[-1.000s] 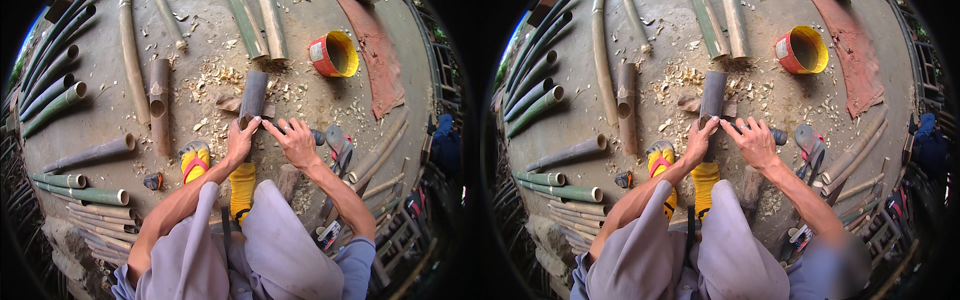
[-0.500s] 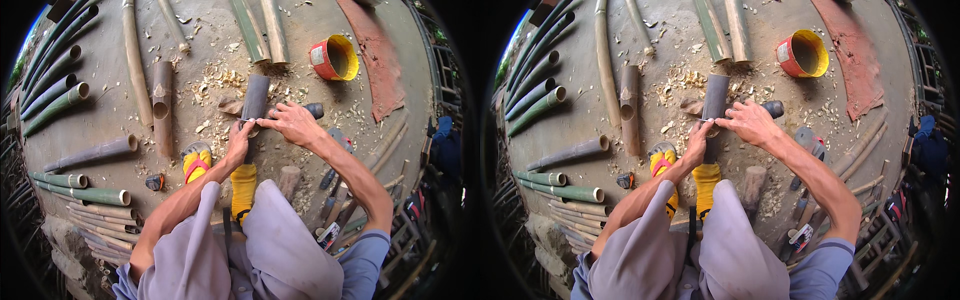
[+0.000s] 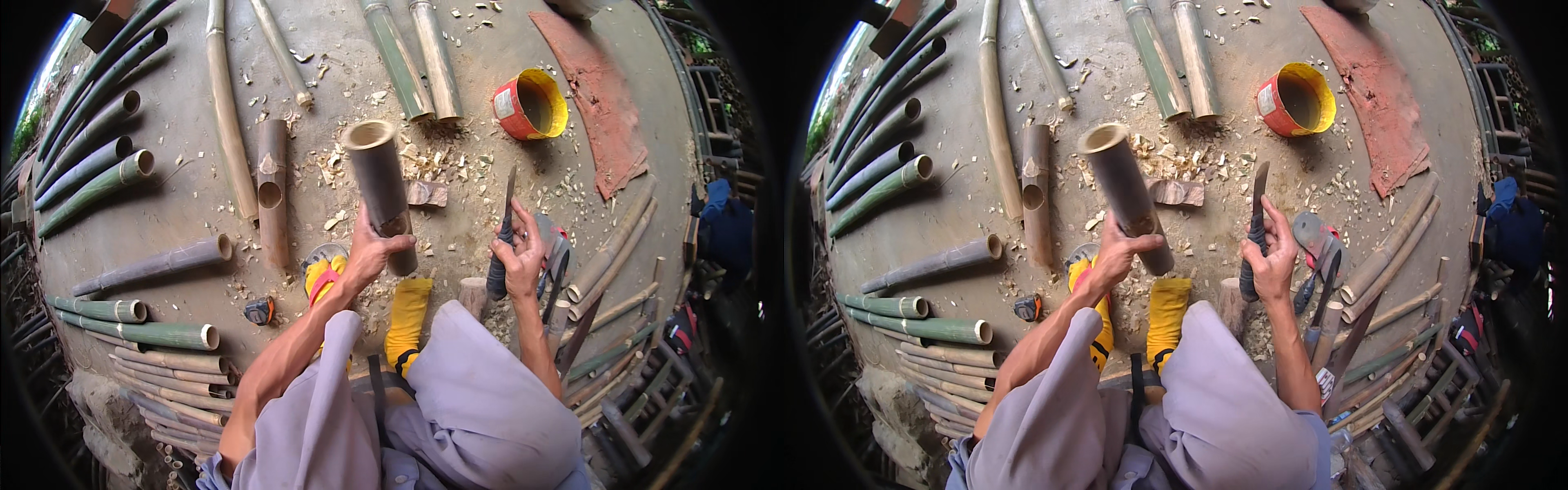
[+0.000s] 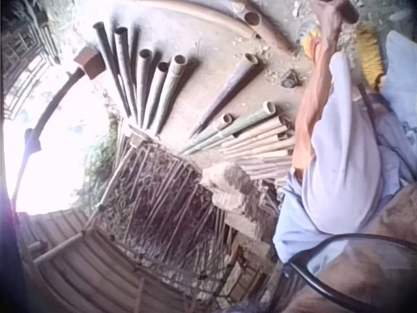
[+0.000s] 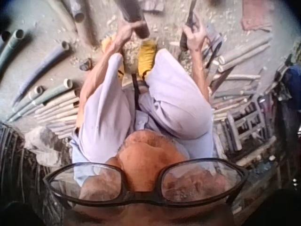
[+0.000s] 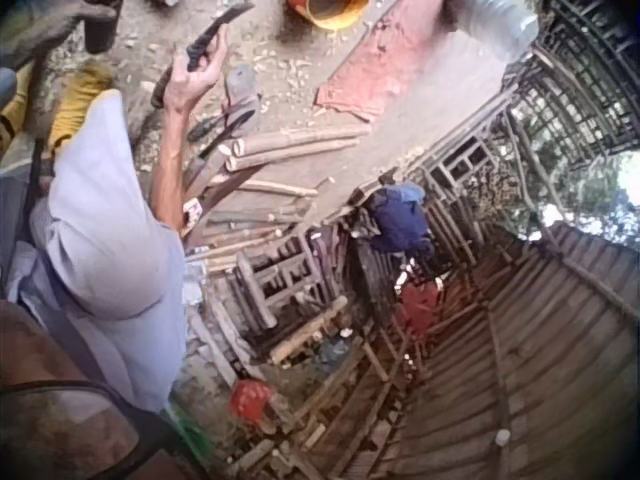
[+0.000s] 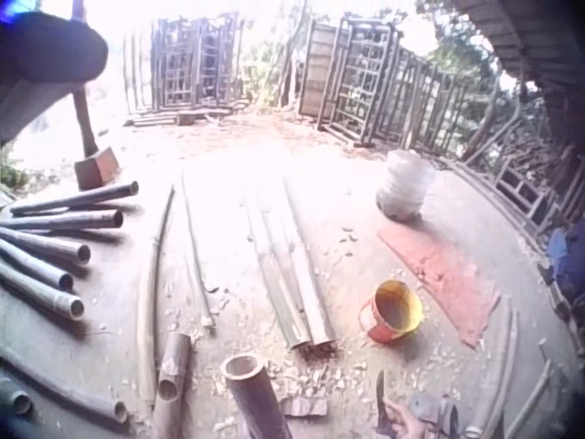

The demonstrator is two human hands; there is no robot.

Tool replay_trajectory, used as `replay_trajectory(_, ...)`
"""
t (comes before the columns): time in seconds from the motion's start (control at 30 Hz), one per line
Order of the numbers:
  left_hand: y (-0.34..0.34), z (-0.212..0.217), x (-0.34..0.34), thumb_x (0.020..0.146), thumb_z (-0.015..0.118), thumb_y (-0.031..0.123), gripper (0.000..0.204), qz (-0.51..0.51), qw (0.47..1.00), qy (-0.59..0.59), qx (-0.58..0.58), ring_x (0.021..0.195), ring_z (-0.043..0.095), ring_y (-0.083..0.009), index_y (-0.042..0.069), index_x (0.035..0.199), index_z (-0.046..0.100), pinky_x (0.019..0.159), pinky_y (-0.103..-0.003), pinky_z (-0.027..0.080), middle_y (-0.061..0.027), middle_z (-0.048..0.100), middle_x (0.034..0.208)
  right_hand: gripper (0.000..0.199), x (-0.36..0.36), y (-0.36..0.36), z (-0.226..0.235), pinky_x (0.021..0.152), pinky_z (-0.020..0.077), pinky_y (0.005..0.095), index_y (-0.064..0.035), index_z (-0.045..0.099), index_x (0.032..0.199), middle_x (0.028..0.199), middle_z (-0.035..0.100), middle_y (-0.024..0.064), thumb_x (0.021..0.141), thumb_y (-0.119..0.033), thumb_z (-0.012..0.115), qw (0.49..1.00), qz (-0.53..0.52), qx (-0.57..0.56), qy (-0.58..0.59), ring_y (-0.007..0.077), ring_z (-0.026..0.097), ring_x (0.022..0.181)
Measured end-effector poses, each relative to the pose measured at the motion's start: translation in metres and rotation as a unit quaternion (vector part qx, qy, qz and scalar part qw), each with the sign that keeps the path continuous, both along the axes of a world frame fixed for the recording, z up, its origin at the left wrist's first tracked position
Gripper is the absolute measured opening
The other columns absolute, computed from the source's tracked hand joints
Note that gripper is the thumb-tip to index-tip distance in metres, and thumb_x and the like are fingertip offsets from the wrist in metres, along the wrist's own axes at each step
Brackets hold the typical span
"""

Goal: The person carves and saws bamboo stalks by hand. The person uses a large blade to shave the edges of a pre-cut hole in a bamboo segment, measures a stalk with a tape measure, and saws through a bamboo segment with a hand saw.

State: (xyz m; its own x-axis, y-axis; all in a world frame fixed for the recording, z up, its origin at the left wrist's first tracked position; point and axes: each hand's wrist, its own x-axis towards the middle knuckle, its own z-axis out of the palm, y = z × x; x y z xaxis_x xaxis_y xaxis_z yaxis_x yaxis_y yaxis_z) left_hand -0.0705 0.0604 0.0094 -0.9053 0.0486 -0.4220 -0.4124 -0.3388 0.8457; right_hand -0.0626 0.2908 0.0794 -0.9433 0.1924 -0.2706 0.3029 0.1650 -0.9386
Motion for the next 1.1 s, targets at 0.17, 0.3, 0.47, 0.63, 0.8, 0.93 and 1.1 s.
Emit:
replay_trajectory(0.17,-0.050,0.057,0.006,0.070,0.076,0.022,0.082,0.016,0.952,0.029,0.304,0.133,0.029,-0.0354,0.018,0.138,0.030,0.107,-0.060,0.024,-0.0131,0.034,0.141,0.063,0.019,0.001,-0.019,0.058,0.0461,0.0211,-0.0010,0.044,0.133,0.090,0.056,0.0073,0.072,-0.002,0.058,0.999,-0.038,-0.009,-0.003,0.0085,0.054,0.067)
replay_trajectory(0.3,-0.091,0.034,0.005,0.071,0.069,0.059,0.100,-0.054,0.829,-0.153,0.535,0.125,0.036,-0.0466,0.015,0.146,0.019,0.096,-0.066,0.036,-0.0188,0.030,0.144,0.062,0.024,-0.010,-0.028,0.056,0.0484,0.0232,0.0003,0.040,0.133,0.087,0.055,0.0083,0.074,-0.002,0.060,0.998,-0.042,-0.053,-0.003,0.0105,0.056,0.065)
replay_trajectory(0.47,-0.032,-0.014,-0.001,0.073,0.075,0.039,0.085,-0.198,0.950,-0.197,0.138,0.104,0.055,-0.0250,0.000,0.136,0.032,0.084,-0.038,0.049,-0.0178,0.050,0.120,0.039,0.031,-0.033,-0.038,0.053,0.0511,0.0260,0.0014,0.039,0.116,0.086,0.056,0.0113,0.083,-0.006,0.059,0.985,-0.089,-0.148,-0.008,0.0128,0.057,0.062)
replay_trajectory(0.63,-0.009,-0.064,0.044,0.067,0.075,0.037,0.088,-0.142,0.962,0.025,-0.230,0.114,0.047,-0.0318,-0.002,0.134,0.033,0.098,-0.038,0.036,-0.0216,0.049,0.121,0.025,0.032,-0.045,-0.027,0.050,0.0545,0.0311,-0.0006,0.040,0.108,0.077,0.059,0.0147,0.088,-0.010,0.052,0.930,-0.132,-0.338,-0.061,0.0178,0.061,0.057)
replay_trajectory(0.8,-0.005,-0.055,0.047,0.067,0.074,0.036,0.080,-0.197,0.901,0.008,-0.386,0.110,0.049,-0.0361,-0.002,0.128,0.039,0.095,-0.041,0.038,-0.0246,0.051,0.117,0.022,0.044,-0.056,-0.030,0.049,0.0557,0.0342,-0.0011,0.041,0.106,0.074,0.059,0.0137,0.089,-0.011,0.051,0.906,-0.052,-0.361,-0.215,0.0219,0.062,0.055)
replay_trajectory(0.93,0.002,-0.062,0.036,0.068,0.073,0.035,0.078,-0.157,0.934,0.018,-0.320,0.109,0.049,-0.0376,-0.003,0.127,0.039,0.094,-0.042,0.039,-0.0257,0.051,0.115,0.021,0.048,-0.059,-0.035,0.048,0.0548,0.0331,-0.0021,0.043,0.106,0.072,0.058,0.0118,0.089,-0.012,0.051,0.878,-0.008,-0.378,-0.292,0.0209,0.061,0.054)
replay_trajectory(1.1,0.005,-0.072,0.045,0.072,0.068,0.039,0.084,-0.152,0.959,-0.016,-0.240,0.114,0.044,-0.0360,-0.004,0.134,0.032,0.099,-0.040,0.035,-0.0248,0.048,0.118,0.019,0.040,-0.049,-0.034,0.045,0.0532,0.0317,-0.0050,0.043,0.105,0.070,0.057,0.0090,0.089,-0.013,0.050,0.850,0.027,-0.371,-0.374,0.0178,0.059,0.051)
